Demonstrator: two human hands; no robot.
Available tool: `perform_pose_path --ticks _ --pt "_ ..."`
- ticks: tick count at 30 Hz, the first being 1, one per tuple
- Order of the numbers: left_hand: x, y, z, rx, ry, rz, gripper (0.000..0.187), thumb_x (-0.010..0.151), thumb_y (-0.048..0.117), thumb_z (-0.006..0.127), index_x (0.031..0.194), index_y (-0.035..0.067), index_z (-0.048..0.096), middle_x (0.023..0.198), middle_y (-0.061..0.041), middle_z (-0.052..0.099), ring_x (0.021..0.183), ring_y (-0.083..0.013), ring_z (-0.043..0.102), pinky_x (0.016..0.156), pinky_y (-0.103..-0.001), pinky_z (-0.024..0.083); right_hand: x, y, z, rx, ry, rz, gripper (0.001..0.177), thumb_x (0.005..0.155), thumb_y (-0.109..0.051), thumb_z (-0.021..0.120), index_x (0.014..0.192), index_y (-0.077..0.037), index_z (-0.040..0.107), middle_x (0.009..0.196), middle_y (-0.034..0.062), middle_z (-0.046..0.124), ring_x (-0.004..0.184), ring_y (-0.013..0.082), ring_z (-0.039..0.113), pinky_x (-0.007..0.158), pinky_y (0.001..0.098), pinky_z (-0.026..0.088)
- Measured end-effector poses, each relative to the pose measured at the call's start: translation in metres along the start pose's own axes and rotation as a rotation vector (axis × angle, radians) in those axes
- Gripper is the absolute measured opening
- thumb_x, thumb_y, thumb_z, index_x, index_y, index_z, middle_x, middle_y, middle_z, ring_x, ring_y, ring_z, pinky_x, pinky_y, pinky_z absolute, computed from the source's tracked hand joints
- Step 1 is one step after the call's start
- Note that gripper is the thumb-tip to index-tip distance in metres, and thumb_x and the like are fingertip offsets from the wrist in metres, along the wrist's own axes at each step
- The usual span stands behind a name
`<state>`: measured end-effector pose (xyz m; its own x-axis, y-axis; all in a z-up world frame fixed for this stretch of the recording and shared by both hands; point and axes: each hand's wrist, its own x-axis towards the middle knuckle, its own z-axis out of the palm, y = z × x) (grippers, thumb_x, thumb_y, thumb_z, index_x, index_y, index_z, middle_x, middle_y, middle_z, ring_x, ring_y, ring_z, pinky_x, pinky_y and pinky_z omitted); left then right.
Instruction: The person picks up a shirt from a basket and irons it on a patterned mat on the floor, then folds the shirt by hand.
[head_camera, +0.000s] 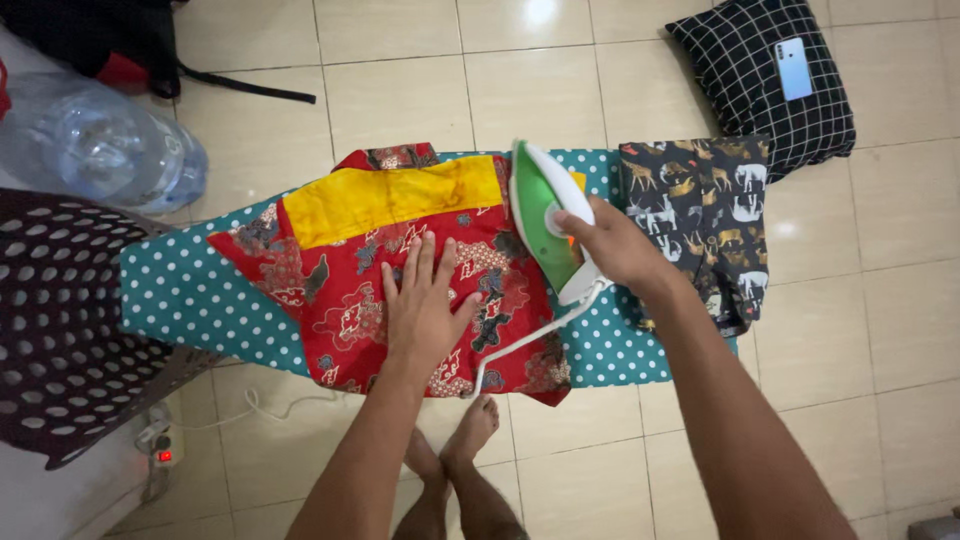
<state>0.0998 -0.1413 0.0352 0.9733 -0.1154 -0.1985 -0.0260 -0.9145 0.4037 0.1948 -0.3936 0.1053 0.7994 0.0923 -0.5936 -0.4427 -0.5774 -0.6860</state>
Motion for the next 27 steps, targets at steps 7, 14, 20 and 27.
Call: perform_pose_path --ticks 7,14,20,27 --pt "0.0 -0.001 -0.002 -0.019 -0.04 -0.014 0.086 0.088 0.052 0.066 0.158 0.016 0.03 0.165 -0.013 0.022 0.153 -0.0287 0.019 0.12 -0.064 0.011 -0.008 -0.001 0.003 -0.041 0.046 0.079 0.046 0.099 -0.044 0.056 0.119 -0.003 0.063 0.087 0.0096 0.065 0.075 0.0191 0.06 0.068 0.0355 0.05" --pt "-0.002 -0.011 -0.005 -0.191 0.052 0.009 0.075 0.087 0.038 0.07 0.153 0.012 0.044 0.162 -0.016 0.036 0.146 -0.0312 0.032 0.118 -0.056 0.02 -0.029 0.015 0.014 0.064 0.267 0.062 0.045 0.099 -0.042 0.059 0.118 -0.001 0.062 0.094 0.0114 0.069 0.081 0.018 0.065 0.074 0.0352 0.053" --pt "-0.026 -0.11 -0.035 -0.3 0.713 -0.055 0.021 0.095 0.008 0.068 0.114 0.001 0.065 0.112 -0.02 0.063 0.114 -0.0386 0.058 0.105 -0.049 0.044 -0.099 0.022 0.061 -0.019 0.25 0.109 0.038 0.099 -0.035 0.065 0.114 0.0 0.065 0.092 0.014 0.064 0.08 0.0194 0.063 0.071 0.0351 0.052" --pt "0.001 -0.273 -0.054 0.056 0.64 -0.02 0.054 0.085 0.032 0.086 0.121 -0.002 0.065 0.128 -0.032 0.056 0.118 -0.0499 0.05 0.106 -0.058 0.039 -0.136 -0.025 0.17 0.29 -0.133 -0.09 0.036 0.09 -0.019 0.071 0.122 -0.005 0.062 0.092 -0.0004 0.065 0.081 0.0089 0.062 0.07 0.0267 0.053"
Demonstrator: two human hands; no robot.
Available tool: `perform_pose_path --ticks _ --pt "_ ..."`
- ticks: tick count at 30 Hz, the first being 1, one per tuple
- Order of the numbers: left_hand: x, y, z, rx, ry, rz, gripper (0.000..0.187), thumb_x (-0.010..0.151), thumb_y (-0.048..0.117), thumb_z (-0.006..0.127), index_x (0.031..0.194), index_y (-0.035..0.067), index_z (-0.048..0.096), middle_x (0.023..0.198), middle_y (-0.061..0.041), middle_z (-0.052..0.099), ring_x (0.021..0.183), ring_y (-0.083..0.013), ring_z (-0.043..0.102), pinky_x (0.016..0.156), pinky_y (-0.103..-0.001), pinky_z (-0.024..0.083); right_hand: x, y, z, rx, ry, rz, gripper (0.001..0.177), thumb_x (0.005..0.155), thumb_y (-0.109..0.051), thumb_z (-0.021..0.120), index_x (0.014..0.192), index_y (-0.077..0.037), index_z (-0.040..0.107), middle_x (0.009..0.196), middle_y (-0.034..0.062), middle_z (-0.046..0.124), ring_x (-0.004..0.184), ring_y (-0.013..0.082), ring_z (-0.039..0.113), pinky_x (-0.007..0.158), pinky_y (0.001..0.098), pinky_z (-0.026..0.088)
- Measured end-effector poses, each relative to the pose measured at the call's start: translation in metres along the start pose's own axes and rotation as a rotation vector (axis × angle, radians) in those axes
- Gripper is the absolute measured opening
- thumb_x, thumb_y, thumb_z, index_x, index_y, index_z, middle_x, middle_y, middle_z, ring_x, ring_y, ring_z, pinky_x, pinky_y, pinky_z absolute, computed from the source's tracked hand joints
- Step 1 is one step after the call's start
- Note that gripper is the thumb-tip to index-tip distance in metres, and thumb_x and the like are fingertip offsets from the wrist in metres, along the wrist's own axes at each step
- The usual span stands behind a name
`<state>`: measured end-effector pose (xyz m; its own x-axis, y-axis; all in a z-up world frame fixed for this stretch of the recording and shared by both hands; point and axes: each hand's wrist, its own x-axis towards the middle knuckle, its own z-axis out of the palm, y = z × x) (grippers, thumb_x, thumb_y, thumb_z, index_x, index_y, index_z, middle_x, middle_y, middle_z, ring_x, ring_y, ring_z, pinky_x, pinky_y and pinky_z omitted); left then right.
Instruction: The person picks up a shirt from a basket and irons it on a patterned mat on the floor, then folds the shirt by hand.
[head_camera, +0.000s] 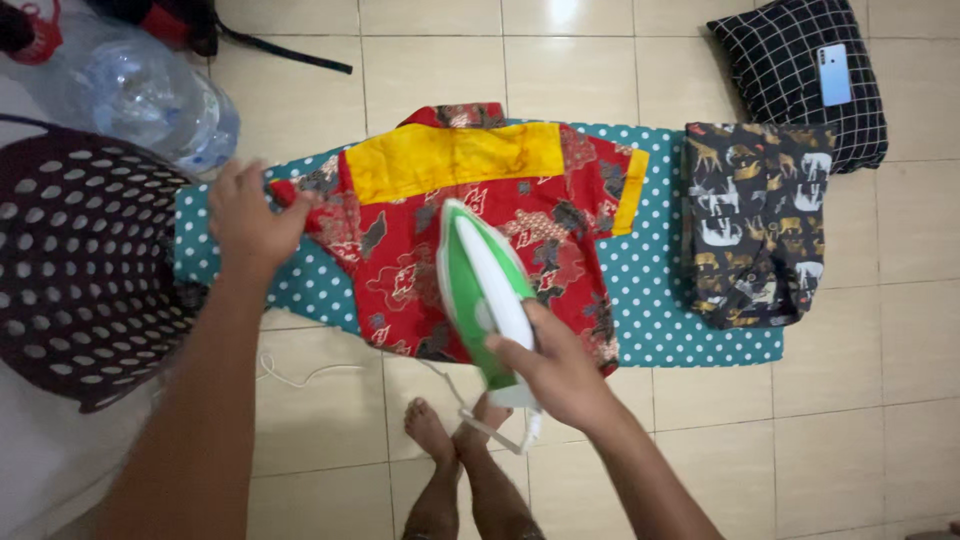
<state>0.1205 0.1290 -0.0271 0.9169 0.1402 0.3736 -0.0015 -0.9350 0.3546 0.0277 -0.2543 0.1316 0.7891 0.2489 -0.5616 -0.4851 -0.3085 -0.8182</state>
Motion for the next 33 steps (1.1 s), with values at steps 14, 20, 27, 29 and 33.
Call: perform_pose_path --ticks 14,20,27,29,33 --pt "0.026 -0.016 -0.02 -0.867 -0.719 -0.477 0.034 0.082 0.023 0.082 0.103 0.004 0.063 0.087 -0.01 0.072 0.071 -0.0203 0.068 0.064 -0.036 0.056 0.041 -0.049 0.081 0.069 -0.102 0.102 0.027 0.093 -0.025 0.066 0.107 -0.004 0.06 0.071 0.0013 0.058 0.061 0.0122 0.055 0.055 0.0291 0.043" --pt "-0.01 -0.05 0.008 -0.542 -0.372 -0.549 0.038 0.078 0.019 0.087 0.104 0.002 0.065 0.086 -0.008 0.074 0.076 -0.0177 0.072 0.071 -0.032 0.057 0.089 -0.067 0.11 -0.22 -0.09 0.024 0.034 0.096 -0.034 0.065 0.101 -0.001 0.063 0.069 0.0009 0.059 0.061 0.0108 0.057 0.057 0.0289 0.046" --pt "-0.025 -0.043 0.008 -0.609 -0.275 -0.571 0.038 0.079 0.017 0.084 0.106 0.001 0.061 0.087 -0.008 0.074 0.078 -0.0189 0.072 0.072 -0.032 0.058 0.133 -0.087 0.148 -0.318 -0.128 0.02 0.035 0.093 -0.032 0.064 0.106 0.0 0.061 0.07 0.0045 0.062 0.059 0.0137 0.059 0.055 0.0344 0.048" --pt "-0.026 -0.043 0.007 -0.632 -0.286 -0.592 0.039 0.08 0.017 0.083 0.107 0.0 0.06 0.087 -0.008 0.073 0.079 -0.0186 0.072 0.073 -0.032 0.057 0.13 -0.094 0.144 -0.487 -0.072 0.015 0.039 0.093 -0.036 0.065 0.109 -0.001 0.061 0.071 0.006 0.065 0.061 0.0136 0.063 0.058 0.0325 0.049" --pt "-0.028 -0.041 0.012 -0.602 -0.271 -0.59 0.038 0.081 0.015 0.082 0.107 0.001 0.06 0.086 -0.009 0.073 0.078 -0.0204 0.072 0.073 -0.033 0.057 0.132 -0.093 0.152 -0.433 0.085 0.034 0.044 0.093 -0.037 0.064 0.115 0.001 0.058 0.076 0.0101 0.068 0.064 0.0199 0.067 0.061 0.0364 0.053"
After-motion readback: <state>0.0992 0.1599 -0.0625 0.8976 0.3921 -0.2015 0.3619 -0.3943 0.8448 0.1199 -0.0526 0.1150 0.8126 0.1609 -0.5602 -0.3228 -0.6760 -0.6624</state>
